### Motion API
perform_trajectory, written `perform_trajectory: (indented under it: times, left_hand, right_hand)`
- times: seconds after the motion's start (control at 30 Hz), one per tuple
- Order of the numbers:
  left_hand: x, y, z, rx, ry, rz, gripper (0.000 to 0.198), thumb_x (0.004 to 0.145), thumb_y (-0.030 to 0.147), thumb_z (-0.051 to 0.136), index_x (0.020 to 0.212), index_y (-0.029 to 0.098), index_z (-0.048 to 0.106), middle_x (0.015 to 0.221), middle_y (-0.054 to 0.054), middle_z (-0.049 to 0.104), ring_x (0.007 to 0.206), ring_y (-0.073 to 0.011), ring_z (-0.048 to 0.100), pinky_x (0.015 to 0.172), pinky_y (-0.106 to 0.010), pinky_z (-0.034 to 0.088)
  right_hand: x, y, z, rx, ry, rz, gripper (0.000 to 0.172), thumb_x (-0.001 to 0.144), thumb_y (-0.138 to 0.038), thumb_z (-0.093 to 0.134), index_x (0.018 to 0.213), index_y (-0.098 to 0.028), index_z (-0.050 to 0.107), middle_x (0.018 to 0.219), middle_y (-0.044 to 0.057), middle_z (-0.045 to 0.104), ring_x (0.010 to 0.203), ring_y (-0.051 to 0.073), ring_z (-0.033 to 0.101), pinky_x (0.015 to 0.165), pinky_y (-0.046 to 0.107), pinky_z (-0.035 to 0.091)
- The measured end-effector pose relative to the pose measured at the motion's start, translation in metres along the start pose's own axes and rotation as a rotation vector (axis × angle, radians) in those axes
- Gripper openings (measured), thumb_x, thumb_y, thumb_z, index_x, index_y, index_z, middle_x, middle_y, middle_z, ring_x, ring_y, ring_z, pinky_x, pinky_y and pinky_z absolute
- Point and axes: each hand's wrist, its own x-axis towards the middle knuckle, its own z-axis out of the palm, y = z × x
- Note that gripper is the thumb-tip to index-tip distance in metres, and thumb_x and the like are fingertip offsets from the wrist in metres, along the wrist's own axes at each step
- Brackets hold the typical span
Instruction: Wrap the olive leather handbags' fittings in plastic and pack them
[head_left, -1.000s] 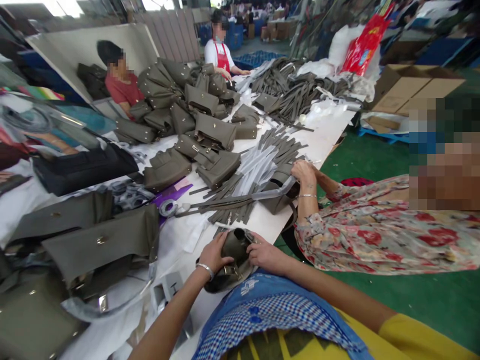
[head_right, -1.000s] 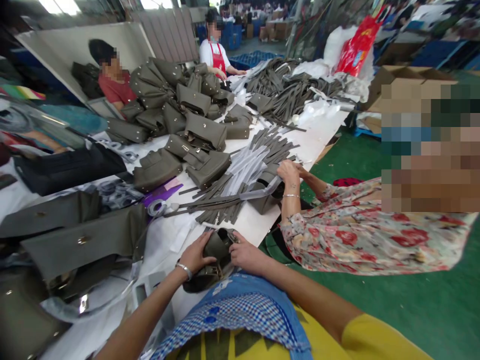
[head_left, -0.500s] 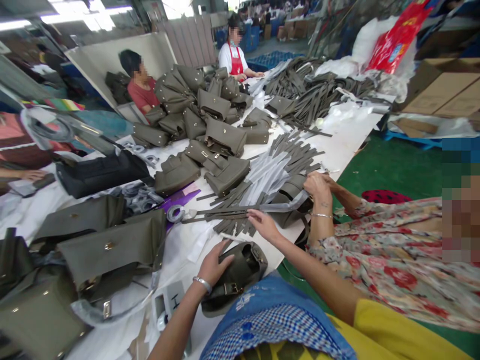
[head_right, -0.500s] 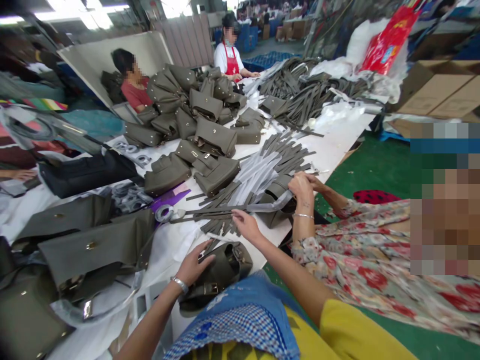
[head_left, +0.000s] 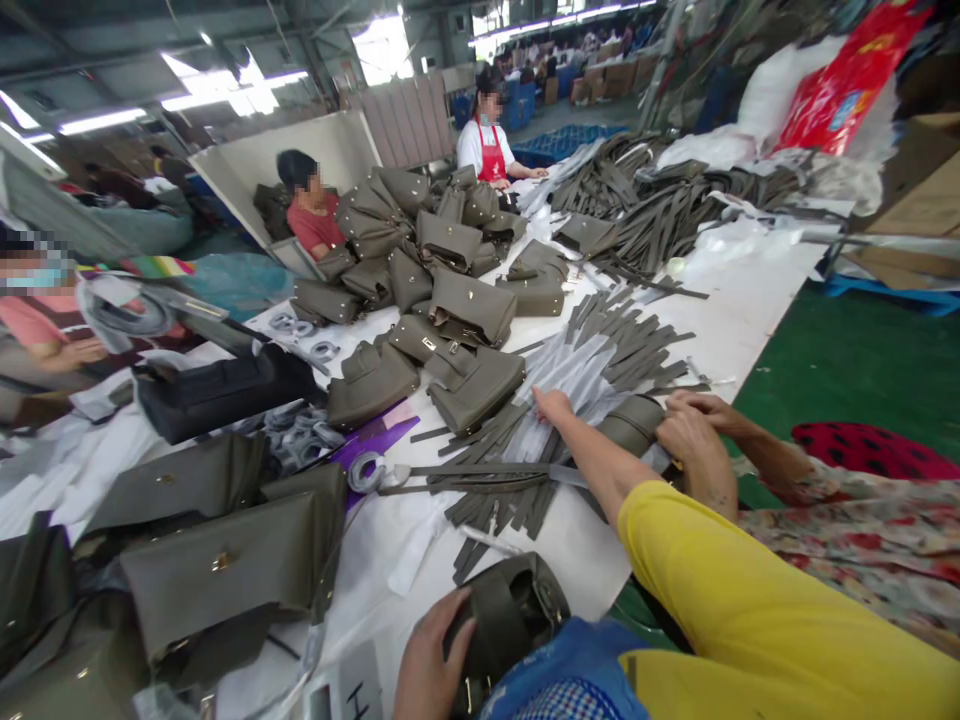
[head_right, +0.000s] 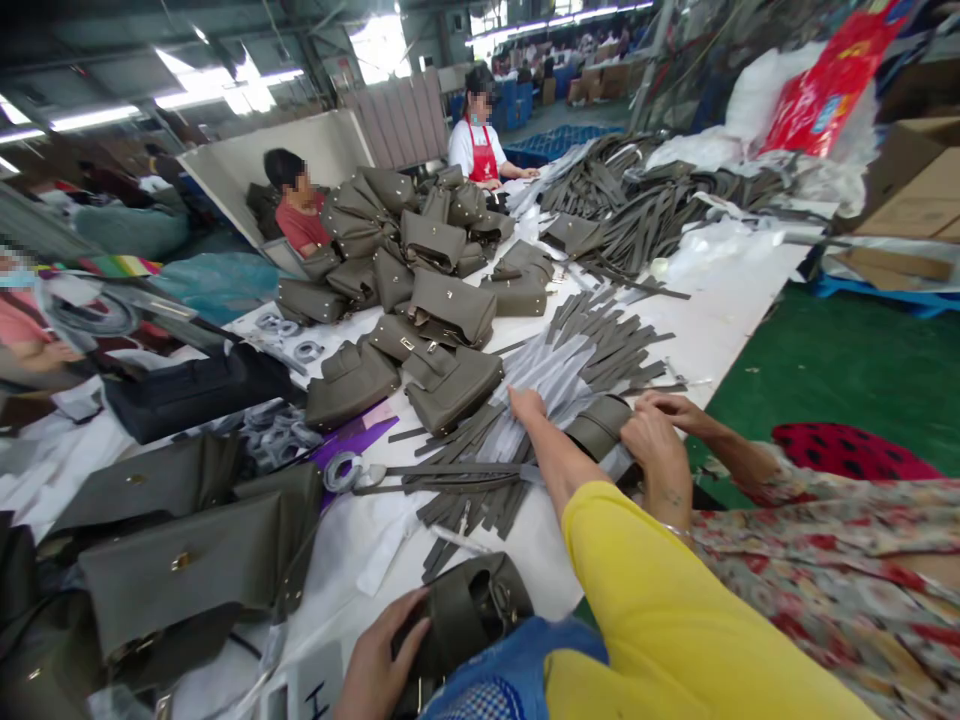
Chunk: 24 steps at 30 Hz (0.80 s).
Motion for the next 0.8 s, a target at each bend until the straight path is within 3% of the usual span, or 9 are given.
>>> perform_trajectory:
  times: [0.2,0.37,0.5,0.57,0.67,0.8]
  left_hand:
    - [0.000,-0.009,0.001,-0.007,0.029,-0.009,0.034,0.084,0.040,0.054,0.113,0.028,0.067,0.118,-0.005,0.068,0.113,-0.0234,0.061,0.100,-0.036,0.049]
    - [0.007,-0.011,0.001,0.033,0.016,0.028,0.034,0.084,0.039,0.053,0.112,0.027,0.067,0.116,-0.005,0.068,0.111,-0.0234,0.063,0.098,-0.036,0.051]
    - [0.011,-0.002,-0.003,0.010,0.012,0.060,0.033,0.081,0.039,0.055,0.109,0.027,0.068,0.115,-0.005,0.069,0.109,-0.0239,0.063,0.098,-0.036,0.051]
    - [0.012,0.007,-0.005,-0.038,0.006,0.049,0.034,0.081,0.040,0.055,0.109,0.026,0.068,0.115,-0.006,0.069,0.110,-0.0241,0.063,0.099,-0.037,0.050]
    - [0.020,0.021,-0.004,-0.203,-0.039,-0.029,0.038,0.083,0.046,0.053,0.111,0.023,0.066,0.118,-0.007,0.067,0.113,-0.0245,0.061,0.103,-0.040,0.046]
    - [0.038,0.045,0.003,-0.594,-0.121,-0.145,0.063,0.082,0.056,0.054,0.132,0.017,0.048,0.129,-0.015,0.059,0.117,-0.0271,0.058,0.099,-0.044,0.048]
  right_hand:
    - [0.023,-0.002,0.001,0.011,-0.062,0.120,0.029,0.091,-0.036,0.055,0.108,-0.013,0.059,0.103,0.007,0.063,0.087,0.017,0.062,0.077,0.036,0.054]
    - [0.006,0.007,-0.014,0.128,0.080,0.092,0.028,0.091,-0.035,0.055,0.111,-0.016,0.059,0.116,0.009,0.059,0.101,0.020,0.059,0.087,0.042,0.050]
    - [-0.017,-0.001,-0.025,0.358,0.181,0.039,0.027,0.092,-0.036,0.053,0.108,-0.016,0.060,0.116,0.009,0.061,0.105,0.021,0.058,0.091,0.043,0.048]
    - [-0.035,-0.011,-0.025,0.508,0.170,-0.006,0.028,0.092,-0.037,0.051,0.105,-0.015,0.061,0.108,0.008,0.065,0.104,0.021,0.060,0.090,0.039,0.049]
    - [-0.080,-0.023,-0.012,0.734,0.030,-0.095,0.025,0.089,-0.038,0.051,0.096,-0.017,0.062,0.094,0.005,0.069,0.099,0.019,0.063,0.085,0.032,0.052]
    - [-0.177,-0.017,0.021,0.949,-0.280,-0.205,0.024,0.076,-0.039,0.067,0.086,-0.018,0.063,0.093,0.005,0.071,0.092,0.019,0.067,0.084,0.035,0.054]
